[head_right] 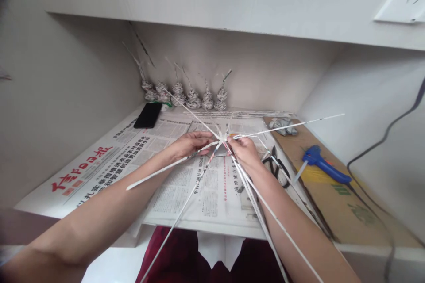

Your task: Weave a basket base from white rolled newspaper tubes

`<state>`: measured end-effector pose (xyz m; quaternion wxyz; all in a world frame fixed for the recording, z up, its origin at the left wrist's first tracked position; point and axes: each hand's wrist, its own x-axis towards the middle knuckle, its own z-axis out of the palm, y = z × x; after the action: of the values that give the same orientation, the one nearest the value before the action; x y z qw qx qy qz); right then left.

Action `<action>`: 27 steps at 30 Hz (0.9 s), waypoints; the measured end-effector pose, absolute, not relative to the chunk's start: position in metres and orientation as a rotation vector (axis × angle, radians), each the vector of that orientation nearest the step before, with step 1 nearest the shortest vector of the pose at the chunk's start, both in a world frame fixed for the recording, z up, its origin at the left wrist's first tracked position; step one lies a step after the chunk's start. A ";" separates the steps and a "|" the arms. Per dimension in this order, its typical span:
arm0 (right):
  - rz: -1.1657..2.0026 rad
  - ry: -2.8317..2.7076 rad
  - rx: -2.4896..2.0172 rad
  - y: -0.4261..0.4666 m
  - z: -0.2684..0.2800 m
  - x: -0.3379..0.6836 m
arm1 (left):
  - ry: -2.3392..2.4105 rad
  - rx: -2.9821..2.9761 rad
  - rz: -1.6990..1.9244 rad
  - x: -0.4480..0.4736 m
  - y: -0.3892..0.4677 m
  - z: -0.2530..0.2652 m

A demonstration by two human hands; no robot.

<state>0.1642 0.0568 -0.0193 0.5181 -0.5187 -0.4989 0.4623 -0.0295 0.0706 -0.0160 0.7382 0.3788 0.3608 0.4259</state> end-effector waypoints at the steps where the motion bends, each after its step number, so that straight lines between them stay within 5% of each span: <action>1: 1.103 -1.193 -1.240 0.058 -0.019 0.167 | 0.789 0.847 0.920 -0.029 0.070 -0.017; 14: 1.420 -1.220 -1.249 0.062 -0.019 0.187 | 0.749 0.973 0.792 -0.025 0.068 -0.028; 27: 1.270 -1.413 -1.261 0.054 -0.029 0.158 | 0.843 0.997 1.013 -0.007 0.062 -0.031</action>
<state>0.1583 0.0537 -0.0288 0.4176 -0.5025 -0.5629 0.5062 -0.0069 0.0624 -0.0305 0.6777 0.4437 0.3750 0.4508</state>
